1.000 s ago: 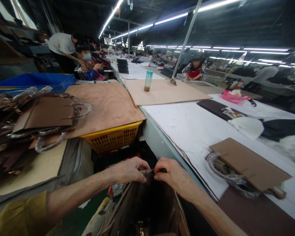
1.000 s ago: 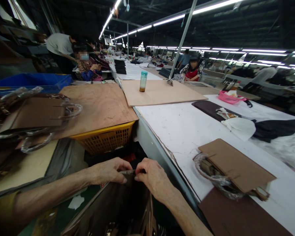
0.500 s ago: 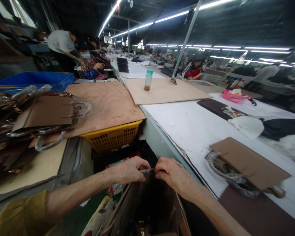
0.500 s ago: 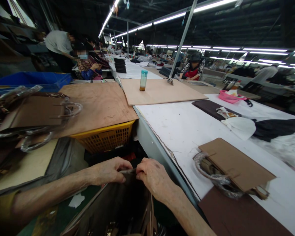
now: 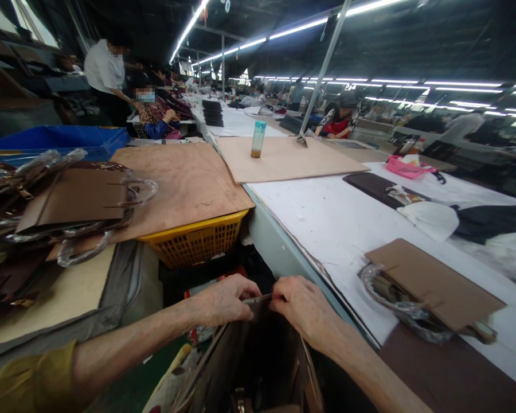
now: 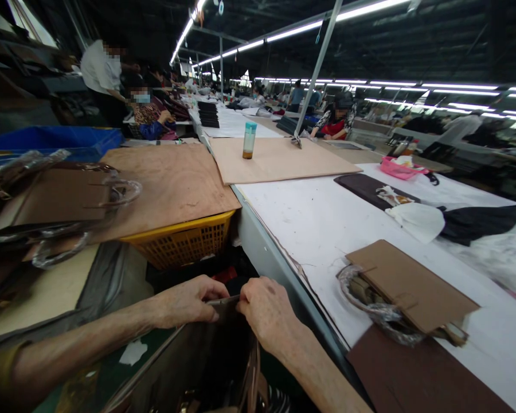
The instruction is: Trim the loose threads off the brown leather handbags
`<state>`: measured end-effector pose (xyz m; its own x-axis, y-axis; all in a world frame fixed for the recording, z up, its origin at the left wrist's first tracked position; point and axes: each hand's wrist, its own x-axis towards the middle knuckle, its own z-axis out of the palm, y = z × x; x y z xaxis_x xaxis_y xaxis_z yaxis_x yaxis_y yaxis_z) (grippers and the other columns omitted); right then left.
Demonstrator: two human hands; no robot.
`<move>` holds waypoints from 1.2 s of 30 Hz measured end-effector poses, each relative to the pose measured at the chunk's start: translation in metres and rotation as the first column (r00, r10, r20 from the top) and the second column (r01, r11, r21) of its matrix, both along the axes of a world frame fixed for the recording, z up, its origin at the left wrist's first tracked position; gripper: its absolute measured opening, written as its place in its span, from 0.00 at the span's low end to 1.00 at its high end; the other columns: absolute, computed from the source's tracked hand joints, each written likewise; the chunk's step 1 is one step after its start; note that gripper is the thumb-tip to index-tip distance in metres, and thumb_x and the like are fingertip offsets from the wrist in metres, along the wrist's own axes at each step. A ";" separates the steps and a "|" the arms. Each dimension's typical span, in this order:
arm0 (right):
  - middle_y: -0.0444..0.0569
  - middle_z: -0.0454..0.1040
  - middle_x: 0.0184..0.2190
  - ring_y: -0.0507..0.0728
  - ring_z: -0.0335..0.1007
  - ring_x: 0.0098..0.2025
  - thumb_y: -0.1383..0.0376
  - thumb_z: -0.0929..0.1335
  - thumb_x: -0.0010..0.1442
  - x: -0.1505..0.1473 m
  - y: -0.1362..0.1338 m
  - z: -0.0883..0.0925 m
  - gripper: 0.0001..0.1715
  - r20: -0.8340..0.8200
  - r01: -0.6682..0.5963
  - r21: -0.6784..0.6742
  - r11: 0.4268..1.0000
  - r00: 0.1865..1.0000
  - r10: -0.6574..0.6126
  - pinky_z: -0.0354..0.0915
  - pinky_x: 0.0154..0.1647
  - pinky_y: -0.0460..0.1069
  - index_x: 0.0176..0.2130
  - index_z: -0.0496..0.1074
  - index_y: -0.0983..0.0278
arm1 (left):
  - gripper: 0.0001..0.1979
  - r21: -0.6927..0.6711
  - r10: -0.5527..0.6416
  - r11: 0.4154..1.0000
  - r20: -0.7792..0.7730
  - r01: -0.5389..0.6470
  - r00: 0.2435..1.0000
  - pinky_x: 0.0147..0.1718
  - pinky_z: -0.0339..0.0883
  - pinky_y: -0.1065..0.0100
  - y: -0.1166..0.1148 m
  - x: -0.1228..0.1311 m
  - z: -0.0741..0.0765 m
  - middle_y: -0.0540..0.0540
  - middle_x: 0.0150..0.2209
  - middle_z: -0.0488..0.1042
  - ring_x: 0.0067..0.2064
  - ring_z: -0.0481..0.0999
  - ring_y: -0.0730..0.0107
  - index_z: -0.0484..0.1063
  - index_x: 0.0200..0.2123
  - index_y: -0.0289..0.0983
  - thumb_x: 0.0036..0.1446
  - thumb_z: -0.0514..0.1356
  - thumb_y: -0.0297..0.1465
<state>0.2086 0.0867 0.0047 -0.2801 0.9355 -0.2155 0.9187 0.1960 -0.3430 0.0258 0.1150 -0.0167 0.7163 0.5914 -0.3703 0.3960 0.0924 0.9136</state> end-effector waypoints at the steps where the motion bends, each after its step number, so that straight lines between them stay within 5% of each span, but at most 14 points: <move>1: 0.45 0.72 0.27 0.55 0.65 0.33 0.65 0.66 0.51 0.000 0.000 0.000 0.07 -0.012 0.016 0.003 1.000 1.000 -0.016 0.51 0.32 0.47 0.23 0.70 0.62 | 0.14 0.004 0.004 1.000 -0.004 -0.004 1.000 0.22 0.51 0.75 0.000 0.000 0.000 0.53 0.26 0.68 0.26 0.61 0.75 0.72 0.34 0.33 0.39 0.55 0.25; 6: 0.41 0.70 0.26 0.53 0.62 0.30 0.66 0.68 0.48 0.005 -0.003 0.002 0.04 -0.144 0.137 -0.001 0.991 0.980 -0.136 0.51 0.29 0.46 0.27 0.66 0.62 | 0.12 0.046 0.015 0.999 -0.030 -0.014 0.999 0.21 0.50 0.75 -0.002 -0.002 0.002 0.53 0.23 0.66 0.24 0.59 0.76 0.72 0.33 0.32 0.42 0.55 0.27; 11: 0.43 0.72 0.34 0.54 0.64 0.32 0.67 0.69 0.42 0.019 0.001 -0.004 0.24 -0.308 0.072 -0.278 0.958 0.938 -0.160 0.54 0.29 0.45 0.42 0.67 0.62 | 0.14 0.101 0.016 0.995 -0.077 -0.008 0.997 0.20 0.50 0.75 -0.002 -0.001 -0.001 0.52 0.24 0.66 0.24 0.60 0.74 0.73 0.34 0.34 0.43 0.53 0.28; 14: 0.41 0.70 0.27 0.53 0.63 0.29 0.68 0.67 0.43 0.024 0.005 -0.008 0.15 -0.304 0.036 -0.354 0.934 0.941 -0.151 0.53 0.27 0.44 0.36 0.71 0.62 | 0.14 0.118 0.016 0.993 -0.090 -0.006 0.996 0.20 0.51 0.75 -0.001 0.000 -0.004 0.52 0.24 0.67 0.24 0.61 0.74 0.73 0.34 0.34 0.42 0.53 0.27; 17: 0.39 0.64 0.20 0.50 0.59 0.25 0.66 0.65 0.46 0.023 0.004 -0.008 0.07 -0.283 0.060 -0.312 0.948 0.947 -0.153 0.49 0.23 0.44 0.28 0.73 0.63 | 0.14 0.119 0.006 0.993 -0.080 0.004 0.997 0.21 0.52 0.75 0.000 -0.001 -0.005 0.52 0.24 0.67 0.25 0.61 0.74 0.73 0.33 0.34 0.41 0.53 0.27; 28: 0.39 0.61 0.16 0.49 0.56 0.22 0.64 0.66 0.46 0.019 0.001 0.000 0.07 -0.194 0.127 -0.235 0.964 0.965 -0.175 0.46 0.21 0.44 0.24 0.74 0.62 | 0.15 0.089 -0.023 0.996 -0.092 0.031 0.996 0.20 0.51 0.76 0.000 -0.001 -0.001 0.52 0.25 0.70 0.25 0.63 0.74 0.73 0.35 0.34 0.42 0.54 0.28; 36: 0.41 0.61 0.17 0.50 0.57 0.24 0.64 0.66 0.48 0.013 -0.001 0.007 0.08 -0.103 0.091 -0.116 0.989 0.989 -0.103 0.47 0.24 0.45 0.23 0.74 0.62 | 0.11 0.280 -0.021 0.955 -0.258 0.096 0.966 0.19 0.49 0.74 0.004 0.007 0.016 0.54 0.21 0.67 0.23 0.63 0.73 0.74 0.32 0.36 0.42 0.57 0.30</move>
<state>0.2216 0.0856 0.0115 -0.2162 0.9316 -0.2922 0.8876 0.0629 -0.4564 0.0326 0.1192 -0.0010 0.6597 0.6588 -0.3616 0.6108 -0.1897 0.7687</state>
